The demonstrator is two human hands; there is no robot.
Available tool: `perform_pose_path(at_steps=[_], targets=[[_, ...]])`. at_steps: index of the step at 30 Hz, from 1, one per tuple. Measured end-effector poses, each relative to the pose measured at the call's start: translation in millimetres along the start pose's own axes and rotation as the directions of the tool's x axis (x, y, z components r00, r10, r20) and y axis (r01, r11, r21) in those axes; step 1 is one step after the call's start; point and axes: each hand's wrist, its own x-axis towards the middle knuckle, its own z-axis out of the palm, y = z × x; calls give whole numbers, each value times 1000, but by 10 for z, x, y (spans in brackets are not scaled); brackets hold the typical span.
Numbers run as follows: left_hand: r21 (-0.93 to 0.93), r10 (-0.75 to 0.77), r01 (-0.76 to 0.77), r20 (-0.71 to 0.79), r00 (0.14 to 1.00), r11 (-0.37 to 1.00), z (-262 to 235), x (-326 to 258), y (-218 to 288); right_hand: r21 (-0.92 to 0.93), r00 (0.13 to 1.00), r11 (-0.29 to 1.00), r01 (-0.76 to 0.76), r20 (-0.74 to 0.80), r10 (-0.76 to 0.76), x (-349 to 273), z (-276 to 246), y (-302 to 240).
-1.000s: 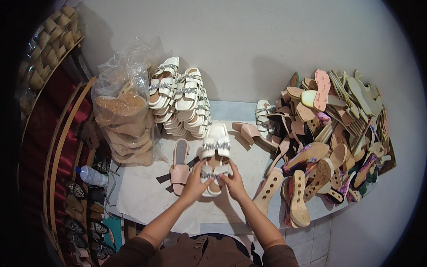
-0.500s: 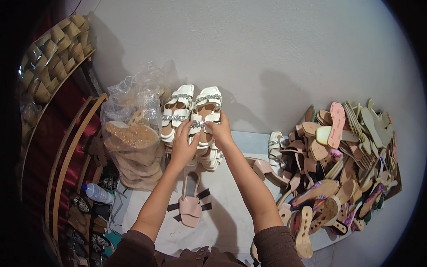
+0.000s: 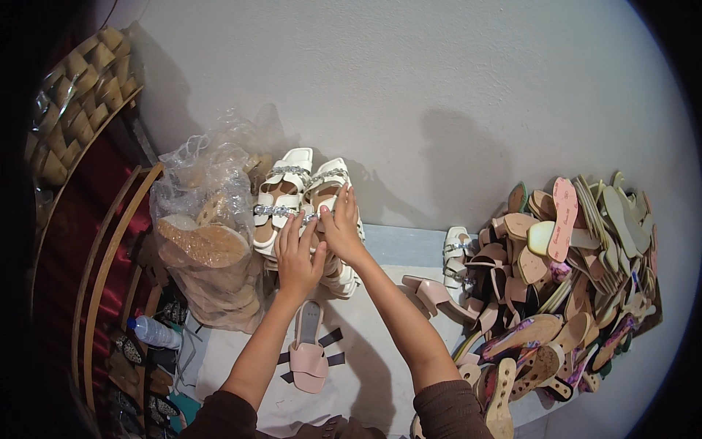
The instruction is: Sorting and matching shoe uppers with soles and finished sandals in a shoe manufacturing facility.
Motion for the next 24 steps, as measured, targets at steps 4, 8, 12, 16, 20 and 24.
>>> perform_pose_path(at_steps=[4,8,12,16,20,24], targets=[[-2,17,-17,45,999,1000,149,-27,39,-106,1000,994,-13,24,15,75,8,142],[88,28,-35,84,996,996,170,-30,5,-76,994,995,-64,80,70,62,-19,148],[94,44,-52,81,996,994,40,-62,80,120,996,989,-90,30,88,-102,-210,126],[47,75,-78,47,996,996,51,-159,321,159,997,986,-48,60,39,-349,-320,251],[-9,91,-90,120,989,996,319,-359,683,147,999,989,4,53,-12,-525,-444,510],[95,263,-257,-57,963,962,635,-489,867,-99,998,993,-65,-5,64,-695,-910,885]])
